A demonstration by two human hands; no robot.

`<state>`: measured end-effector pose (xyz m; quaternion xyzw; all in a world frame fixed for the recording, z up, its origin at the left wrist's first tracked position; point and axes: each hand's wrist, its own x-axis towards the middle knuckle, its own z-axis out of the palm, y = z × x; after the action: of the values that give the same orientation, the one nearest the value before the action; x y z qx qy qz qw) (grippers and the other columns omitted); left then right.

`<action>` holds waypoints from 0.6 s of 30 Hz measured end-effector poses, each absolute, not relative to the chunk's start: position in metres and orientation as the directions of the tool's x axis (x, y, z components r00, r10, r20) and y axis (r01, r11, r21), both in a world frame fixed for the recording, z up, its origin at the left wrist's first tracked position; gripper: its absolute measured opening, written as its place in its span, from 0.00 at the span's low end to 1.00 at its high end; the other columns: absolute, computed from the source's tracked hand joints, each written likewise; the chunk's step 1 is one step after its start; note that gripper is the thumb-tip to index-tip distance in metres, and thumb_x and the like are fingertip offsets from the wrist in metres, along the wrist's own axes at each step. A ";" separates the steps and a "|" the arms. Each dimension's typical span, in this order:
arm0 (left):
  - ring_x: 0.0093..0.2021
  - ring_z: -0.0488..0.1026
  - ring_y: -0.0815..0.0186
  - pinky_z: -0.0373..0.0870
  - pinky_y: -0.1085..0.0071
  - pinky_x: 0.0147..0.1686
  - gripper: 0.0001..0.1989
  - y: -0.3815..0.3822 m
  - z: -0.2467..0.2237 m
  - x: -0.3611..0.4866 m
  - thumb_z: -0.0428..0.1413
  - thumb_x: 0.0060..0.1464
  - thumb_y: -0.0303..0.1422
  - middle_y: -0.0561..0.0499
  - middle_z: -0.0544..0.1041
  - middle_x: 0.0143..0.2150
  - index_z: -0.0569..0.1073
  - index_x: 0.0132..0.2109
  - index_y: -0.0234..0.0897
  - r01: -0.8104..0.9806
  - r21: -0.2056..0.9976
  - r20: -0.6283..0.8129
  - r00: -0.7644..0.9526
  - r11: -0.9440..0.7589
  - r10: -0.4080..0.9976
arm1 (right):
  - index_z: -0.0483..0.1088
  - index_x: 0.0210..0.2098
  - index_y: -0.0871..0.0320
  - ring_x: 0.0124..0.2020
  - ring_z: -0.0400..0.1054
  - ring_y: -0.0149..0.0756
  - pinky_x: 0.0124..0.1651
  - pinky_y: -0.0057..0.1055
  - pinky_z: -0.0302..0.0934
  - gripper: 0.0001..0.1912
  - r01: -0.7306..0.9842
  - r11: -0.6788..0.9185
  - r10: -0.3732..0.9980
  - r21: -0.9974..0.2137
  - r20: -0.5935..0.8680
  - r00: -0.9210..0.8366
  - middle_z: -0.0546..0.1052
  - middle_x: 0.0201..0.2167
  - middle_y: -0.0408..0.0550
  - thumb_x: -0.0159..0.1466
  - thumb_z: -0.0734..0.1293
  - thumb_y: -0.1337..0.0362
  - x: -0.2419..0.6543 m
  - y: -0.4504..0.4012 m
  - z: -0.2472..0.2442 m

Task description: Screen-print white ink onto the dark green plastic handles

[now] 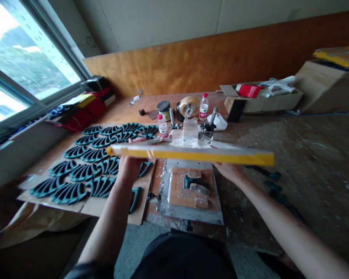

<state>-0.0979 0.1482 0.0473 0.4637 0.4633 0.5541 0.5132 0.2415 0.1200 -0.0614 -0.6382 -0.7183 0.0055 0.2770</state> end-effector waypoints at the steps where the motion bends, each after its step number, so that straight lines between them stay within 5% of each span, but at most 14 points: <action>1: 0.35 0.75 0.66 0.68 0.75 0.28 0.26 0.156 0.053 -0.093 0.46 0.58 0.54 0.48 0.77 0.35 0.72 0.44 0.36 -0.176 0.982 0.060 -0.032 -0.065 0.998 | 0.73 0.31 0.60 0.29 0.69 0.34 0.34 0.29 0.66 0.21 0.915 0.236 0.928 -0.326 0.354 -0.113 0.75 0.28 0.46 0.64 0.62 0.48 0.234 0.110 -0.076; 6: 0.37 0.77 0.66 0.70 0.75 0.29 0.27 0.146 0.039 -0.073 0.49 0.57 0.54 0.46 0.79 0.43 0.66 0.55 0.39 -0.292 0.955 0.018 -0.081 -0.041 0.997 | 0.66 0.29 0.58 0.34 0.70 0.40 0.37 0.33 0.64 0.08 0.946 0.246 0.963 -0.213 0.168 -0.213 0.75 0.30 0.51 0.63 0.66 0.63 0.186 0.077 -0.116; 8: 0.35 0.77 0.63 0.69 0.74 0.26 0.31 0.114 0.009 -0.062 0.51 0.54 0.56 0.41 0.80 0.41 0.70 0.51 0.34 -0.243 0.944 -0.217 0.057 0.224 0.975 | 0.65 0.32 0.58 0.31 0.70 0.40 0.34 0.33 0.63 0.06 0.952 0.137 0.982 -0.272 0.163 -0.095 0.74 0.28 0.50 0.66 0.62 0.65 0.165 0.067 -0.110; 10: 0.38 0.78 0.57 0.70 0.71 0.25 0.34 0.074 -0.026 -0.049 0.54 0.50 0.57 0.35 0.79 0.44 0.72 0.51 0.31 -0.083 0.824 -0.511 0.320 0.561 0.798 | 0.64 0.34 0.57 0.32 0.69 0.41 0.35 0.35 0.63 0.06 0.939 0.094 0.970 -0.331 0.243 -0.012 0.74 0.30 0.51 0.67 0.60 0.65 0.139 0.053 -0.099; 12: 0.43 0.78 0.55 0.73 0.67 0.30 0.34 0.041 -0.057 -0.040 0.53 0.50 0.58 0.36 0.78 0.48 0.73 0.50 0.33 -0.100 0.731 -0.604 0.366 0.675 0.708 | 0.64 0.36 0.56 0.37 0.69 0.42 0.39 0.37 0.64 0.04 0.900 0.248 0.928 -0.359 0.355 -0.115 0.74 0.33 0.51 0.67 0.60 0.65 0.113 0.039 -0.088; 15: 0.39 0.78 0.57 0.74 0.67 0.32 0.30 0.023 -0.085 -0.053 0.53 0.50 0.58 0.40 0.79 0.43 0.73 0.45 0.35 -0.175 0.708 -0.636 0.262 0.684 0.726 | 0.66 0.42 0.53 0.44 0.68 0.40 0.47 0.39 0.64 0.06 0.751 0.547 0.819 -0.370 0.421 -0.389 0.75 0.39 0.47 0.66 0.61 0.67 0.107 0.028 -0.083; 18: 0.28 0.77 0.60 0.72 0.67 0.27 0.30 0.038 -0.105 -0.116 0.46 0.53 0.59 0.44 0.79 0.32 0.73 0.38 0.34 0.042 0.806 -0.591 -0.006 0.591 0.806 | 0.67 0.48 0.51 0.45 0.68 0.41 0.48 0.41 0.64 0.13 0.835 0.362 0.873 -0.414 0.465 -0.148 0.75 0.42 0.48 0.66 0.59 0.68 0.182 0.025 -0.098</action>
<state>-0.1160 0.0376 -0.1047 0.3318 0.6391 0.3073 0.6221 0.1823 0.0251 -0.0983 -0.5640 -0.7571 0.0286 0.3285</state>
